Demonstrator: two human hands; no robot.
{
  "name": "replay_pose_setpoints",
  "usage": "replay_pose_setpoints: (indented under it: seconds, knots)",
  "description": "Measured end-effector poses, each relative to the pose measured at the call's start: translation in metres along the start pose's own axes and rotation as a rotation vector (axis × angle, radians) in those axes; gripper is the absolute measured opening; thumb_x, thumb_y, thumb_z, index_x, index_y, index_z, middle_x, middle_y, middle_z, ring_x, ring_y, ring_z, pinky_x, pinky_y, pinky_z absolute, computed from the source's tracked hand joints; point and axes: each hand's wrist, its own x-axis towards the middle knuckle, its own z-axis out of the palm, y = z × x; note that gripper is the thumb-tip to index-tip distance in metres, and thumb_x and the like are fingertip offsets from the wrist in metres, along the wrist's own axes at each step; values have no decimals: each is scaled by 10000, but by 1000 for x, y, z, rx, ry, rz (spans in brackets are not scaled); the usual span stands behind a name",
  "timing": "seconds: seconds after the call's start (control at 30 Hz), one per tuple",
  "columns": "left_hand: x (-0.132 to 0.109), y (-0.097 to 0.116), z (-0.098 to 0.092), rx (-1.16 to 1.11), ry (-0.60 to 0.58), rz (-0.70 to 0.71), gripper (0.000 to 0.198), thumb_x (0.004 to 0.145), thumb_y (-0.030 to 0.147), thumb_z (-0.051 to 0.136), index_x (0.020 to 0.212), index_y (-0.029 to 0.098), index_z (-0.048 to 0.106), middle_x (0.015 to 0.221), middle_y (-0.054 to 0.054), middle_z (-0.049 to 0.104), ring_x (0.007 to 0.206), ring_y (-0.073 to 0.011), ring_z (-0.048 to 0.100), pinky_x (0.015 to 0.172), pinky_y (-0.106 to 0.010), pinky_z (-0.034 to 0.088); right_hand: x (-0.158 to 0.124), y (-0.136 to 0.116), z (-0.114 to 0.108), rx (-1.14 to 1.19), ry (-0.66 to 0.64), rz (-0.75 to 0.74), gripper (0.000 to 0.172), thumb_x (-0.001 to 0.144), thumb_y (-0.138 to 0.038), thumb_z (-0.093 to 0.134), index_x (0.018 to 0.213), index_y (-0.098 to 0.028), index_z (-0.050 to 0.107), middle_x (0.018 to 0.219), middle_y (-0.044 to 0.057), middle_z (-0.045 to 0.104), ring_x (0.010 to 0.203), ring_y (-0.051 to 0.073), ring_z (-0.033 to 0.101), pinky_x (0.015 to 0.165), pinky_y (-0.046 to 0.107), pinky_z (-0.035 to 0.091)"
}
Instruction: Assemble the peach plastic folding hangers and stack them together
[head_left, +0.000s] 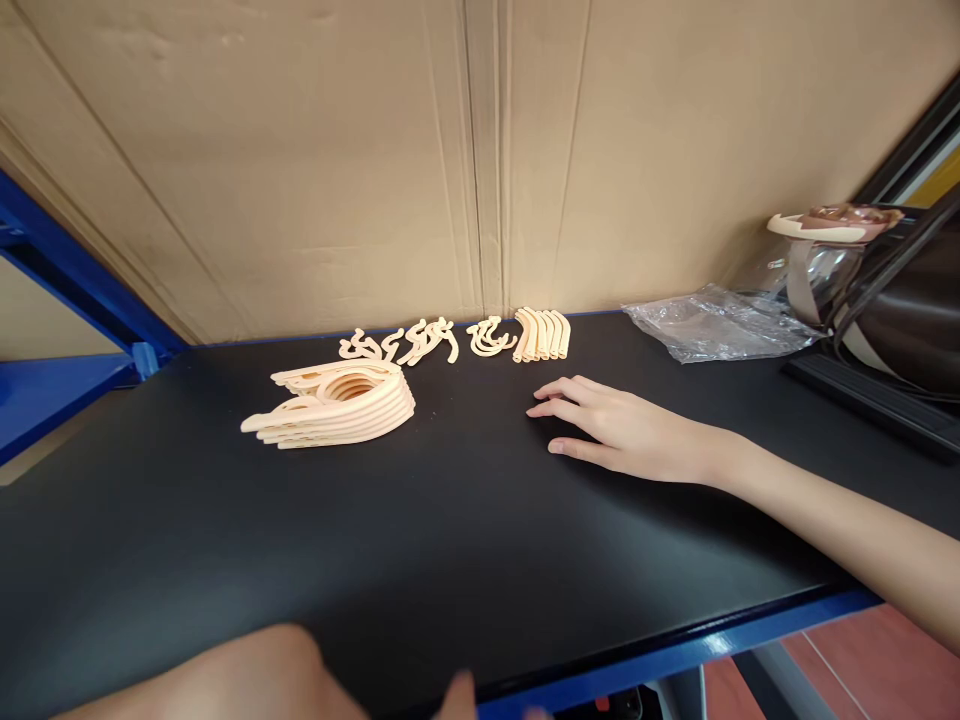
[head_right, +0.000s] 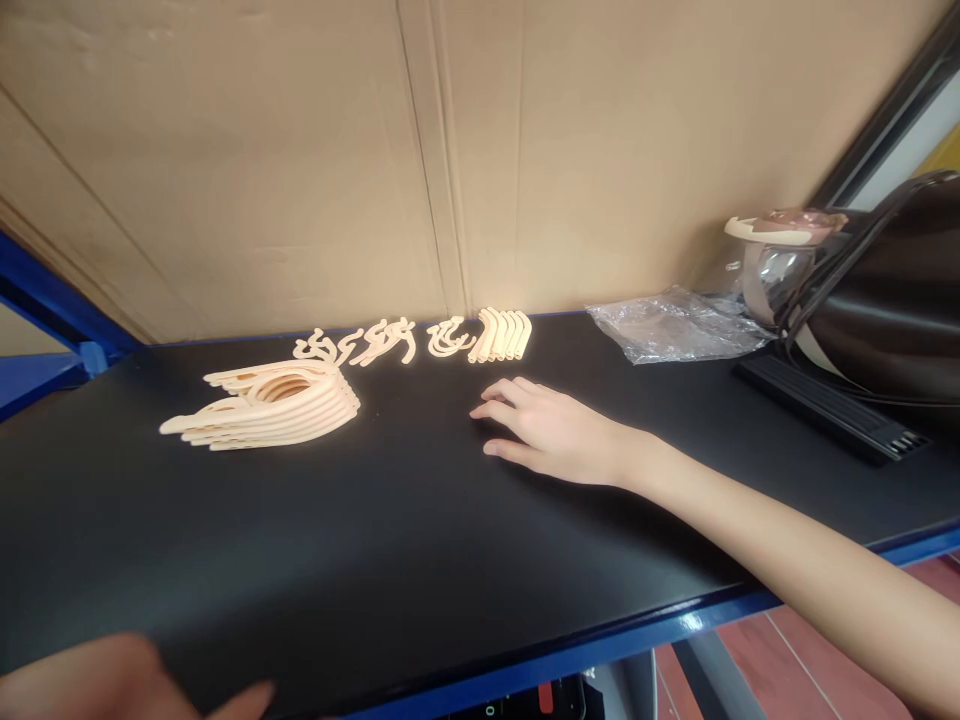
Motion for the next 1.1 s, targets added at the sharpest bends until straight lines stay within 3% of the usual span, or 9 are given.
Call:
replay_pose_setpoints:
  seconds: [0.1,0.13,0.2,0.27,0.47,0.6,0.73,0.9,1.1]
  knots:
    - [39,-21,-5,-24,13,220,333,980,290,335,1165,358,602,1133,6,667,1031,-189,619,870,-335,561,0,0,-1,3,9,-13,456,964,-479,396,1317,-222,529,1318,101,519,1222,261,486,1035,463,419]
    - [52,-28,-4,15,-38,191,346,966,210,332,1142,278,622,1120,-38,677,1057,-206,612,882,-336,546,1,1,-1,11,12,-24,451,964,-475,400,1313,-221,530,1311,96,527,1216,254,491,1031,454,424]
    - [70,-43,2,68,-8,22,316,954,179,363,1145,160,614,1137,-104,667,1062,-250,608,880,-382,534,2,4,-3,37,24,-39,422,966,-458,409,1290,-222,543,1269,80,565,1177,231,520,1010,424,443]
    - [78,-55,12,8,-25,-123,319,957,205,392,1216,135,566,1233,-113,620,1163,-262,556,951,-409,503,4,10,-5,45,67,-22,380,967,-438,415,1243,-230,573,1202,63,613,1118,218,557,985,411,457]
    - [68,-69,36,-257,-77,-332,324,974,325,394,1248,216,529,1339,-66,540,1193,-228,536,1012,-403,461,8,50,-6,-120,311,146,362,940,-406,441,1217,-216,576,1245,94,598,1138,269,557,986,477,442]
    - [65,-69,38,-275,-45,-325,320,973,329,394,1241,232,539,1335,-56,543,1179,-231,542,1000,-403,464,11,67,0,-144,259,148,464,948,-413,418,1362,-206,453,1394,119,503,1272,290,462,1047,518,379]
    - [65,-70,38,-281,-36,-329,316,976,321,395,1248,238,533,1337,-46,541,1176,-222,544,1007,-396,458,14,66,3,-109,184,185,533,968,-441,365,1442,-197,338,1375,128,525,1265,292,470,1034,523,382]
    - [64,-70,37,-285,-55,-333,317,979,320,391,1253,236,527,1350,-49,532,1194,-225,528,1005,-397,455,13,63,0,-154,278,221,465,955,-433,391,1351,-201,458,1248,117,588,1152,287,541,988,495,431]
    - [65,-69,36,-288,-64,-332,319,981,320,389,1258,235,521,1354,-47,527,1198,-224,523,1007,-400,453,10,67,3,-238,202,337,480,957,-507,349,1256,-218,589,1325,125,492,1190,303,520,995,493,437]
